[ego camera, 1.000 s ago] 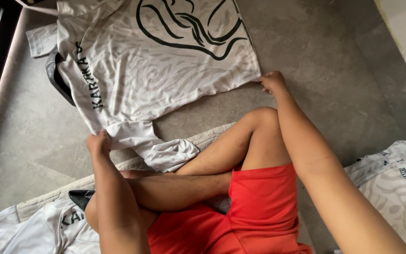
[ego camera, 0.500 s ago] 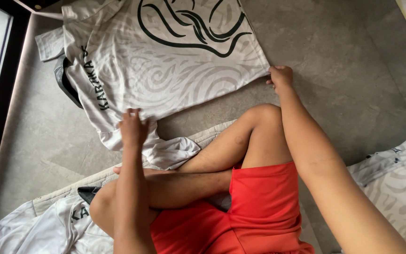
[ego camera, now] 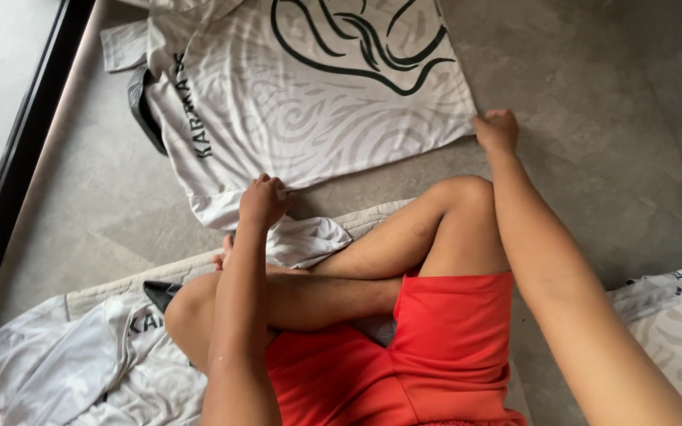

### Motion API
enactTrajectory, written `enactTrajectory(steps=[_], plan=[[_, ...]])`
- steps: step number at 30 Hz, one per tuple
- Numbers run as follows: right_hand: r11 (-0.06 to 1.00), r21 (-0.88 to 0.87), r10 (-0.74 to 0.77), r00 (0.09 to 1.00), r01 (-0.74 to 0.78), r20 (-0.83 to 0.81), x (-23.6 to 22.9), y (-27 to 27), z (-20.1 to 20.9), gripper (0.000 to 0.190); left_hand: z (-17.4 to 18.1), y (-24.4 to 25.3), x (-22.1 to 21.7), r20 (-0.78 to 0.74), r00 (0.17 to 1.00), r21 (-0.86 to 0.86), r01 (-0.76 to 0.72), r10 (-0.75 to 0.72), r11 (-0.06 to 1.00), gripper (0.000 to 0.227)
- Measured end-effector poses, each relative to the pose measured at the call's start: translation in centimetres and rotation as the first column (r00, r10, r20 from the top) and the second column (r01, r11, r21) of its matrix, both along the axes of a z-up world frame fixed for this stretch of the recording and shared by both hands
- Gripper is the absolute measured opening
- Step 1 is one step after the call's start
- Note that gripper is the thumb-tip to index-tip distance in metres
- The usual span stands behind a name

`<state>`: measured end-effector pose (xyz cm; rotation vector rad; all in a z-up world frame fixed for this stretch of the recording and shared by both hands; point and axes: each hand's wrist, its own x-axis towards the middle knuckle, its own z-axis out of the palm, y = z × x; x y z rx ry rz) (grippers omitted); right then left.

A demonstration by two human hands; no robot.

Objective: The person folds a white long-sleeved jersey with black graphics by hand while sitting on a floor mat.

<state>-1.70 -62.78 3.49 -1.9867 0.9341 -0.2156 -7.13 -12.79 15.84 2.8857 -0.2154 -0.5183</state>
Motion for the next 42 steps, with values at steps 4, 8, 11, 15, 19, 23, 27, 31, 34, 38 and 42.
enactTrajectory(steps=[4,8,11,15,19,23,27,31,34,38,42], plan=[[0.839,-0.367,0.477,0.868,-0.402,0.14,-1.7,10.6,15.5,0.035,1.0,2.1,1.1,-0.09,0.993,-0.102,-0.09,0.081,0.991,0.04],[0.532,-0.168,0.83,0.473,-0.83,0.295,-4.7,21.2,18.6,0.025,-1.6,7.3,2.7,-0.092,0.978,-0.068,-0.196,0.19,0.978,0.034],[0.104,0.101,0.992,0.096,-0.989,-0.082,-8.1,30.1,20.3,0.038,0.0,9.6,2.0,-0.042,0.975,-0.034,-0.218,0.217,0.975,0.033],[-0.056,-0.045,0.931,-0.036,-0.997,-0.364,-13.0,36.4,13.5,0.058,-1.7,12.2,0.7,-0.176,0.932,-0.12,-0.339,0.316,0.933,0.043],[-0.093,-0.258,0.943,-0.002,-0.962,-0.332,-14.7,37.8,11.9,0.042,-4.5,13.8,1.2,-0.263,0.888,-0.165,-0.427,0.377,0.889,0.045],[0.094,-0.046,0.988,0.088,-0.995,0.125,-14.7,37.1,18.4,0.033,-5.3,14.1,2.7,-0.358,0.775,-0.058,-0.576,0.521,0.816,0.054],[0.043,0.107,0.999,0.042,-0.993,-0.009,-15.1,35.5,17.8,0.032,1.1,12.1,2.2,-0.354,0.762,-0.1,-0.607,0.542,0.789,0.05],[0.293,0.409,0.949,0.315,-0.864,-0.014,-13.7,35.1,17.0,0.037,-2.1,13.2,3.6,-0.217,0.833,-0.322,-0.553,0.508,0.769,0.031],[0.198,0.358,0.978,0.162,-0.913,-0.129,-13.5,36.4,19.6,0.038,-2.4,14.7,3.3,-0.288,0.848,-0.357,-0.527,0.446,0.771,0.036],[0.196,0.319,0.977,0.157,-0.927,-0.146,-11.3,37.5,20.0,0.031,-3.3,16.3,1.6,-0.46,0.756,-0.441,-0.65,0.466,0.618,0.042],[0.021,0.228,0.957,-0.046,-0.973,-0.285,-8.7,39.5,20.7,0.027,-3.1,17.0,1.5,-0.507,0.718,-0.48,-0.694,0.476,0.537,0.045]])
